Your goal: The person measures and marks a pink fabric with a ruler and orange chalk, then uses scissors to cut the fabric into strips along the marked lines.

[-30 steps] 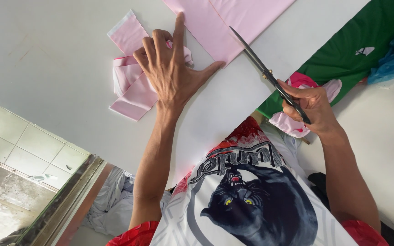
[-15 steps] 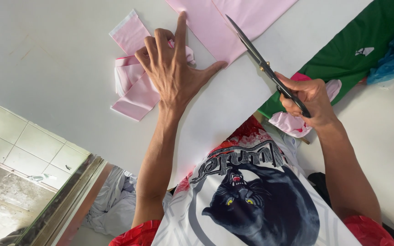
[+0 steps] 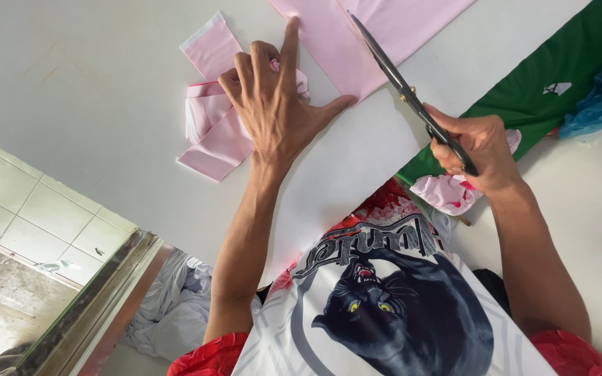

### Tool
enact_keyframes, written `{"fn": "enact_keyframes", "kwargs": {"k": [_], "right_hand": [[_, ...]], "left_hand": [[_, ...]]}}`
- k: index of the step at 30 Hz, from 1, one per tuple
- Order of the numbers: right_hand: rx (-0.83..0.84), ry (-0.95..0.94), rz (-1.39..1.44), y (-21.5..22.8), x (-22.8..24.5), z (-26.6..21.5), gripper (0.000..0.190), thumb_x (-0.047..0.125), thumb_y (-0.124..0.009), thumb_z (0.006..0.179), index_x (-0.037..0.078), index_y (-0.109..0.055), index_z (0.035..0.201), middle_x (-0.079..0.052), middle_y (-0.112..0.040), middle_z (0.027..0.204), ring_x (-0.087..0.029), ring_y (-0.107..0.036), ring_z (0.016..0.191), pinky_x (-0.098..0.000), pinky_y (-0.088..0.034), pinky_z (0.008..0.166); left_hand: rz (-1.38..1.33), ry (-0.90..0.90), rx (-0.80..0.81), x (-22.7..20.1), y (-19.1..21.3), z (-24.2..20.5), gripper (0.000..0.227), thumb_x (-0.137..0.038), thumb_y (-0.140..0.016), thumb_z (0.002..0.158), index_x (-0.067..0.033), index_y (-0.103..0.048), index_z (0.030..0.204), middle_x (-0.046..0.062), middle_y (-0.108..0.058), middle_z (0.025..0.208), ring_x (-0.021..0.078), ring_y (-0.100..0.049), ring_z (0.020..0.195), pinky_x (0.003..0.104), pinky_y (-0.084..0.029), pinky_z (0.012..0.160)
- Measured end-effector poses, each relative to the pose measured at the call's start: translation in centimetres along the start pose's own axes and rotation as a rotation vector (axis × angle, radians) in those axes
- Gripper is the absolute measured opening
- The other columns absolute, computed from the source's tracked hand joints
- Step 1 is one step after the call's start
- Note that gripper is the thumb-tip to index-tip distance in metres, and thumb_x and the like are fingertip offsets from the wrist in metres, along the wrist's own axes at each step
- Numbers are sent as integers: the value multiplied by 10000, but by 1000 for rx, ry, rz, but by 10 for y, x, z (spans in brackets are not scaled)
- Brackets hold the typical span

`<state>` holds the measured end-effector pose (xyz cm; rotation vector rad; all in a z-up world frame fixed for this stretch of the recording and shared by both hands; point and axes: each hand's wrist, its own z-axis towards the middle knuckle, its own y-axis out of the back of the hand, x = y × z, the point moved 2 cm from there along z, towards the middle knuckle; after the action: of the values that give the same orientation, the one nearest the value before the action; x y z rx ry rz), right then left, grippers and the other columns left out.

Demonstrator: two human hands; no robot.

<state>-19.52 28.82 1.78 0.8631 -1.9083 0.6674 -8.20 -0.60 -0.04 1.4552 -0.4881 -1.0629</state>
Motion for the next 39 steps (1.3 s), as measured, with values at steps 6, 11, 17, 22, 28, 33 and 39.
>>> {"fn": "enact_keyframes", "kwargs": {"k": [6, 11, 17, 22, 28, 33, 39], "right_hand": [[7, -15, 54, -5, 4, 20, 625, 40, -678, 890, 85, -519, 1492, 4, -516, 714, -83, -334, 574, -184, -253, 449], [-49, -80, -18, -10, 8, 18, 670, 58, -726, 879, 26, -502, 1510, -8, -629, 769, -23, -424, 529, -150, -362, 457], [26, 24, 68, -11, 15, 35, 556, 2, -641, 939, 104, -542, 1476, 17, -521, 688, -61, -363, 539, -169, -295, 441], [7, 2, 28, -17, 19, 48, 501, 36, -599, 996, 118, -530, 1485, 49, -334, 640, -74, -280, 577, -175, -244, 471], [-41, -80, -18, -18, 20, 46, 684, -7, -711, 873, 47, -499, 1521, -67, -668, 838, -34, -381, 525, -140, -330, 400], [32, 2, 80, -25, 30, 59, 504, -24, -534, 1007, 128, -526, 1487, 69, -305, 654, -70, -228, 568, -177, -228, 440], [-8, -39, 40, -39, 44, 82, 545, -50, -544, 993, 170, -541, 1491, 46, -374, 723, -72, -249, 591, -166, -227, 440]], "left_hand": [[-9, -4, -21, 1, -2, -2, 1236, -1096, -687, 631, -258, -463, 1511, 28, -483, 1078, 267, -481, 977, 451, -380, 869], [-14, -14, -36, 0, 4, -1, 1217, -1111, -634, 641, -260, -468, 1495, 35, -482, 1067, 269, -474, 942, 441, -370, 853], [-11, -19, -36, 1, 3, 0, 1239, -1112, -662, 629, -251, -464, 1499, 25, -485, 1057, 261, -475, 936, 432, -352, 853], [-25, -16, -38, 3, 1, -2, 1265, -1090, -751, 631, -252, -437, 1526, 19, -496, 1085, 260, -475, 958, 436, -355, 858], [-33, -26, -55, 3, 3, -2, 1194, -1092, -654, 678, -247, -458, 1499, 29, -482, 1068, 261, -469, 933, 438, -360, 848], [-30, -28, -68, 2, 7, -1, 1247, -1071, -784, 602, -240, -478, 1479, 32, -499, 1066, 268, -482, 929, 436, -366, 832], [-39, -50, -104, 5, 1, -3, 1169, -1074, -618, 697, -216, -474, 1478, 46, -499, 1084, 277, -481, 932, 449, -370, 835]]}}
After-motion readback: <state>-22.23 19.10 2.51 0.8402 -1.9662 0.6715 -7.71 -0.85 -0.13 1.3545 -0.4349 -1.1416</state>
